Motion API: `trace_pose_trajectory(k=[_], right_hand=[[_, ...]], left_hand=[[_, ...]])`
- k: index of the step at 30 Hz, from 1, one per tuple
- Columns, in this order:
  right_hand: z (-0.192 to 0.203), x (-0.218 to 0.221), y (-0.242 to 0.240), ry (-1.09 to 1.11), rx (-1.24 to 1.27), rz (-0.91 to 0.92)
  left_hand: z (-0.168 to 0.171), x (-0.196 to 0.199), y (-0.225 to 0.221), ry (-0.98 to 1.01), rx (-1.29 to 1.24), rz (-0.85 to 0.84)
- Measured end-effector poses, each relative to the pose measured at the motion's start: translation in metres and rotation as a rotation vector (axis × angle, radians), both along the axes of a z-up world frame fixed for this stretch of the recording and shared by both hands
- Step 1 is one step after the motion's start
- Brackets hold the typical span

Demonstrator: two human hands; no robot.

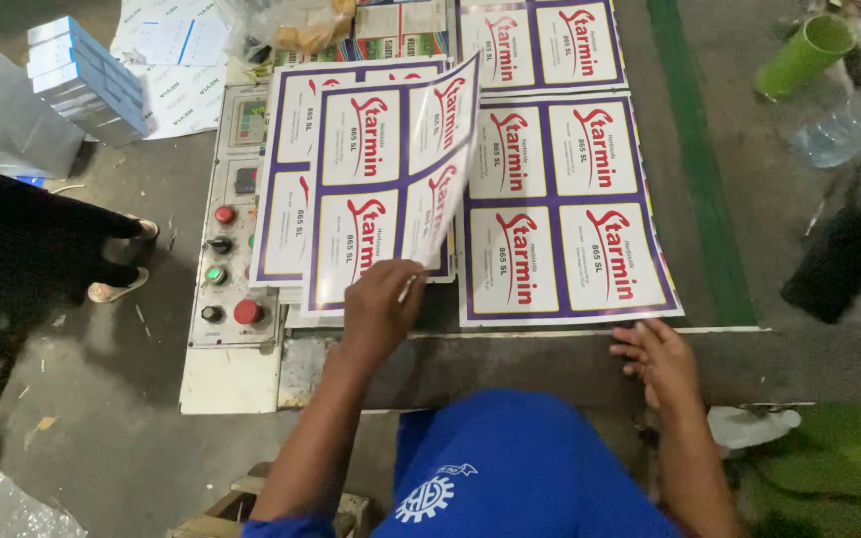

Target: Inspecting and sorting printed product labels on a production table.

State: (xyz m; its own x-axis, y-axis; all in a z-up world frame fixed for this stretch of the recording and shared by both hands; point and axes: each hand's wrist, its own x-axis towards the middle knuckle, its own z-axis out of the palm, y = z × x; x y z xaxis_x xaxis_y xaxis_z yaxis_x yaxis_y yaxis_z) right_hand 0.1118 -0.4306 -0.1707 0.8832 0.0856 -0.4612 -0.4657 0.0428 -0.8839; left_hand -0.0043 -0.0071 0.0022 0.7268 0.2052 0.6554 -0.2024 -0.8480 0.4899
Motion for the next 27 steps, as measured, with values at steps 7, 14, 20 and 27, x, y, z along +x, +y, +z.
trace_pose_trajectory(k=[7, 14, 20, 27], right_hand=[[0.035, -0.038, 0.043, 0.036, -0.035, 0.167], [-0.005, -0.045, 0.065, 0.043, 0.139, 0.411], [0.011, -0.042, 0.055, -0.021, 0.140, 0.179], [0.020, -0.040, 0.013, -0.068, 0.055, -0.093]], left_hand=[[-0.041, 0.006, -0.074, 0.176, -0.053, -0.341], [-0.063, 0.016, -0.129, 0.293, 0.132, -0.589], [-0.068, 0.020, -0.095, 0.308, 0.127, -0.579], [-0.058, 0.020, -0.006, 0.434, 0.057, -0.172]])
